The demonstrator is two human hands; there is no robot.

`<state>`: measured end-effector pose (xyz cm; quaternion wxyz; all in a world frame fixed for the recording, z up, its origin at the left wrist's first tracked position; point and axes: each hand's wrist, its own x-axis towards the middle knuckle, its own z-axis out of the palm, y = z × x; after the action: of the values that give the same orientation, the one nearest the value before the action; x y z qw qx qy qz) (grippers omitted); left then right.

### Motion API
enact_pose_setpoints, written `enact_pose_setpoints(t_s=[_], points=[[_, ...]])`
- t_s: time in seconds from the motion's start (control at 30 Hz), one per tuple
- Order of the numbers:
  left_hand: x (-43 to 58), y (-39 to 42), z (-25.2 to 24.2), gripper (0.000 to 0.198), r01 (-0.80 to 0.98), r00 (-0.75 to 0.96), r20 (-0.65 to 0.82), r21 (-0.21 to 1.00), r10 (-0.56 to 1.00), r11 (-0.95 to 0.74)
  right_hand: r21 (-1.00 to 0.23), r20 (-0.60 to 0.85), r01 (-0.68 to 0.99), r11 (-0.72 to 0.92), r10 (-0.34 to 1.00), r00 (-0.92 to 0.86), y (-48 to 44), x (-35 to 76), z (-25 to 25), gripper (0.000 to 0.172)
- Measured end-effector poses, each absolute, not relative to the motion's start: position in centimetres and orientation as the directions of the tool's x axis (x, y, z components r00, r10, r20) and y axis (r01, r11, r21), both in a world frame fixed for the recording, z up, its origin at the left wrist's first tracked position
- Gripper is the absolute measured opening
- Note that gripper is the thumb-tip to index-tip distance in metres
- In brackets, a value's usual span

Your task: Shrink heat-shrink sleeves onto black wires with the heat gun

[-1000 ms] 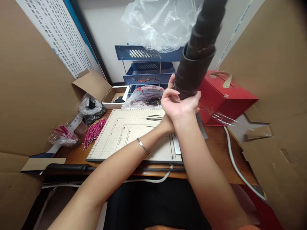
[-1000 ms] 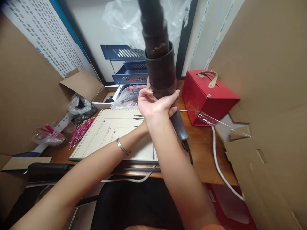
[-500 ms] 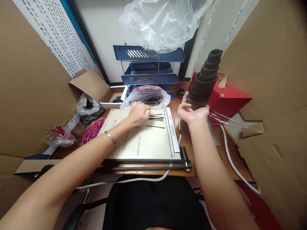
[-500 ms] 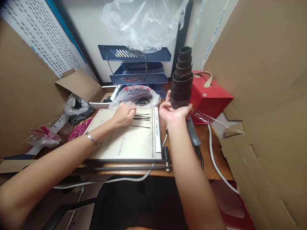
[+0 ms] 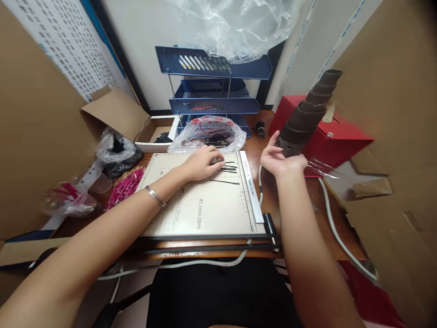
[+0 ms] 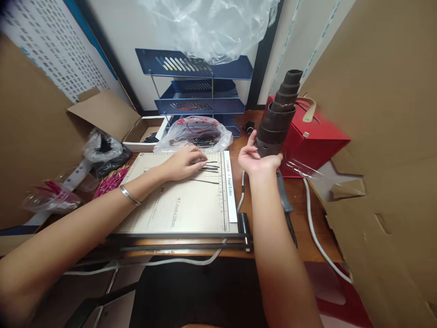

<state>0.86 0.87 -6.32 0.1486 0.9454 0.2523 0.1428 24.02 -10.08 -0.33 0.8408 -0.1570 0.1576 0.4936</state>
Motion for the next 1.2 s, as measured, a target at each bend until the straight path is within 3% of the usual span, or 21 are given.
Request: enact_pose_setpoints(t_s=[0.17, 0.33, 0.43, 0.53, 0.67, 0.8, 0.9, 1.07, 1.2], points=[[0.5, 0.8, -6.3, 0.042, 0.35, 0.84, 0.233, 0.458, 0.49, -0.818, -0.169, -0.455, -0.863, 0.477, 0.738, 0.497, -10.3, 23.3, 0.2, 0.067], [-0.4, -0.2, -5.6, 0.038, 0.319, 0.856, 0.19, 0.538, 0.481, -0.78, -0.461, -0.266, -0.825, 0.326, 0.837, 0.479, -11.4, 24.0, -0.8, 0.065], [-0.7, -0.8, -5.6, 0.047, 0.331, 0.863, 0.151, 0.55, 0.481, -0.766, -0.667, -0.097, -0.698, 0.26, 0.899, 0.427, -12.7, 24.2, -1.1, 0.056], [-0.7, -1.1, -5.5, 0.055, 0.361, 0.862, 0.122, 0.535, 0.493, -0.764, -0.829, -0.027, -0.539, 0.151, 0.951, 0.309, -13.1, 23.3, -0.3, 0.042], [-0.4, -1.5, -5.2, 0.045, 0.394, 0.861, 0.093, 0.498, 0.499, -0.772, -0.949, 0.029, -0.3, 0.099, 0.972, 0.232, -10.9, 21.4, 0.5, 0.036], [-0.2, -1.9, -5.2, 0.027, 0.394, 0.865, 0.103, 0.469, 0.492, -0.791, -0.992, 0.06, -0.095, 0.08, 0.979, 0.193, -8.5, 20.8, -0.2, 0.05], [0.0, -2.3, -5.3, 0.024, 0.409, 0.862, 0.102, 0.438, 0.496, -0.801, -0.997, 0.067, 0.057, 0.056, 0.974, 0.214, -8.3, 22.0, -1.6, 0.056], [0.3, -2.8, -5.2, 0.023, 0.44, 0.861, 0.076, 0.387, 0.503, -0.811, -0.954, 0.152, 0.286, 0.084, 0.963, 0.224, -9.3, 24.6, -4.1, 0.048], [0.5, -3.5, -4.6, 0.024, 0.468, 0.855, 0.058, 0.343, 0.516, -0.814, -0.862, 0.14, 0.506, 0.043, 0.978, 0.156, -10.0, 25.0, -5.2, 0.04]])
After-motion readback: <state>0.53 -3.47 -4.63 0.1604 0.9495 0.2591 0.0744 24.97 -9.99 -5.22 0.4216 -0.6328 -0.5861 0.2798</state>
